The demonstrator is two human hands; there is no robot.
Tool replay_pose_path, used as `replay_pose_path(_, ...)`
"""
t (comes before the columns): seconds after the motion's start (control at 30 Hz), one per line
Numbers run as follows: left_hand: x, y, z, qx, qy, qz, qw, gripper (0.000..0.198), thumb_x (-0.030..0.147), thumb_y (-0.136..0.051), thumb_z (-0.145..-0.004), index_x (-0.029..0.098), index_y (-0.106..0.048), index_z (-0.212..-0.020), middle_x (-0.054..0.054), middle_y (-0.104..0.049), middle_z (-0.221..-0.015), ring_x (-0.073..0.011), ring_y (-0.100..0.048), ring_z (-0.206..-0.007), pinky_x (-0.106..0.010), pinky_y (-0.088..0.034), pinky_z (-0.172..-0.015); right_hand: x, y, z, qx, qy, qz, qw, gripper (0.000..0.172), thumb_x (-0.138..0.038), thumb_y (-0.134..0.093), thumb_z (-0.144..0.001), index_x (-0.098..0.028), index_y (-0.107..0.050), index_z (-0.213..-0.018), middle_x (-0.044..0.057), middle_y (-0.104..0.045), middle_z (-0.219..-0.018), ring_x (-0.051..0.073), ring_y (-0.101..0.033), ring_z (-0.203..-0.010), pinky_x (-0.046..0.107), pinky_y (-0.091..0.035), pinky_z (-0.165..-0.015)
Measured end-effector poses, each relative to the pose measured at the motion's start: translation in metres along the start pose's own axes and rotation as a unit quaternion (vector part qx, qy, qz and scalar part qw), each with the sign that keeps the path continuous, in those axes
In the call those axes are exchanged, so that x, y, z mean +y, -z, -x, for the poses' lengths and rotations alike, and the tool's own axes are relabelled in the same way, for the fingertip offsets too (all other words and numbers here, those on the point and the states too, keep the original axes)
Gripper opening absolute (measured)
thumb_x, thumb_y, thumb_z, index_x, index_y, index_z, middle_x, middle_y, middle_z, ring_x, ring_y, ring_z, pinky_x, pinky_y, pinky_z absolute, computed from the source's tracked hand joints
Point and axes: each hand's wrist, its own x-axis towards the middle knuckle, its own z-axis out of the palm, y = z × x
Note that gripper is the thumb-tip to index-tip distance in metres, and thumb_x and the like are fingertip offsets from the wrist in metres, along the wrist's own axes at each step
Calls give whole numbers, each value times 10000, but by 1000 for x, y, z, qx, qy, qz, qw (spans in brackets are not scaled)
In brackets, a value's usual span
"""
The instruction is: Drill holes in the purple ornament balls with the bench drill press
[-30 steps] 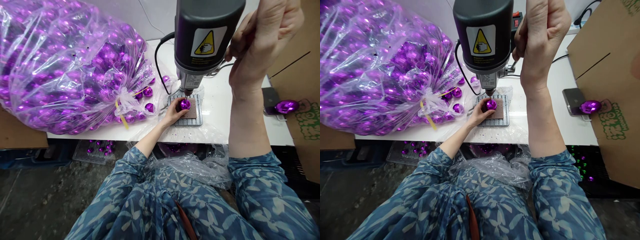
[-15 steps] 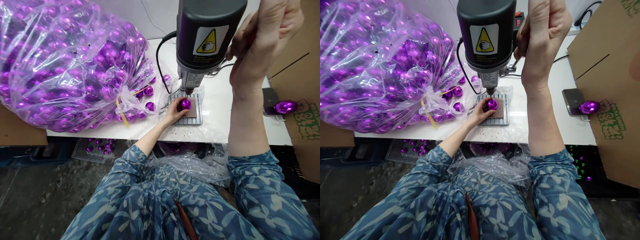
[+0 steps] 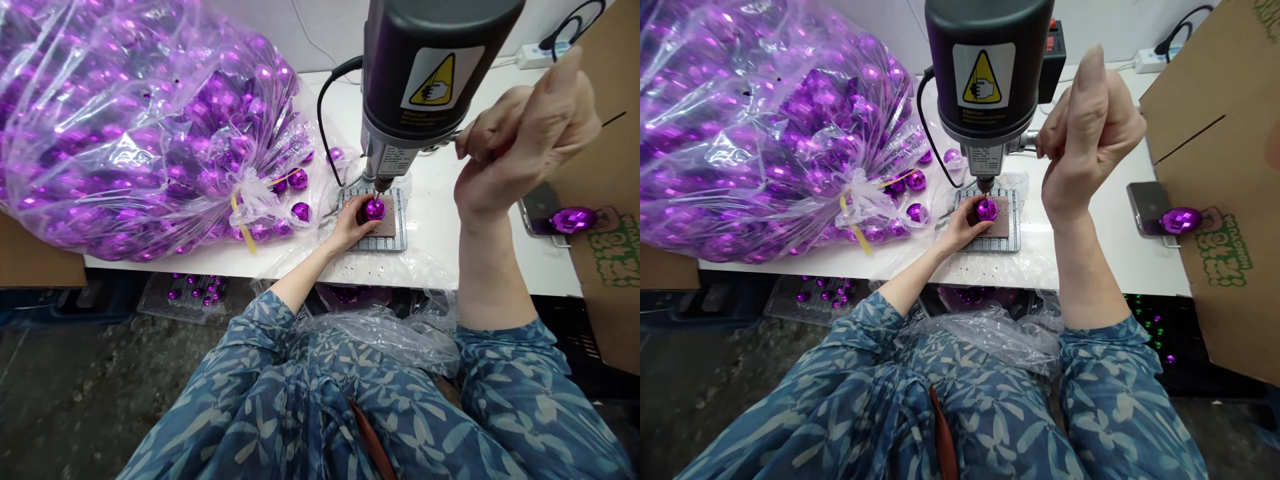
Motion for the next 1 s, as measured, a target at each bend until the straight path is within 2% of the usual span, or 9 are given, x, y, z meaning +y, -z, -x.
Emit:
replay_pose_path(0.17,-1,-2,2,3,7,13,1000,636,449,-909,-959,254,-634,-1499,-148,-727,-1498,-365,-689,-1435,-608,-494,-1313,2,8,12,0,19,-2,1000,771,-599,-733,-978,-126,-257,-598,-46,-74,-517,-5,-305,-431,174,-268,-452)
replay_pose_path(0.37,0,-1,1,2,3,5,1000,636,433,-924,-949,253,-632,-1484,-145,-738,-1475,-358,-702,-1421,-616,-494,-1309,12,22,24,-33,81,-13,996,614,-400,-568,-1117,-152,-341,-603,-36,-181,-491,30,-328,-433,214,-341,-455)
replay_pose_path(0.53,3,0,2,1,6,9,1000,624,429,-922,-950,260,-635,-1478,-141,-737,-1488,-355,-703,-1429,-606,-504,-1304,29,35,34,-10,109,-22,994,645,-481,-609,-1088,-160,-328,-604,-34,-73,-478,51,-187,-394,244,-275,-423)
replay_pose_path(0.7,3,-1,2,8,10,15,1000,615,416,-938,-932,255,-653,-1452,-142,-737,-1494,-358,-694,-1446,-613,-496,-1315,43,46,42,26,105,3,994,732,-630,-697,-1007,-169,-252,-654,-58,-59,-467,55,-121,-373,276,-265,-416)
replay_pose_path(0.9,-1,-4,2,11,9,21,1000,619,432,-941,-933,267,-655,-1456,-140,-737,-1491,-364,-691,-1452,-627,-510,-1301,47,55,56,24,85,63,994,849,-780,-686,-938,-168,-218,-579,-55,-74,-432,59,-146,-359,313,-310,-422)
replay_pose_path(1.0,-2,-3,3,9,6,16,1000,626,447,-938,-937,263,-651,-1461,-145,-734,-1485,-364,-693,-1449,-623,-519,-1295,37,47,56,15,64,83,994,858,-812,-685,-921,-165,-249,-565,-49,-91,-434,54,-180,-366,309,-325,-439)
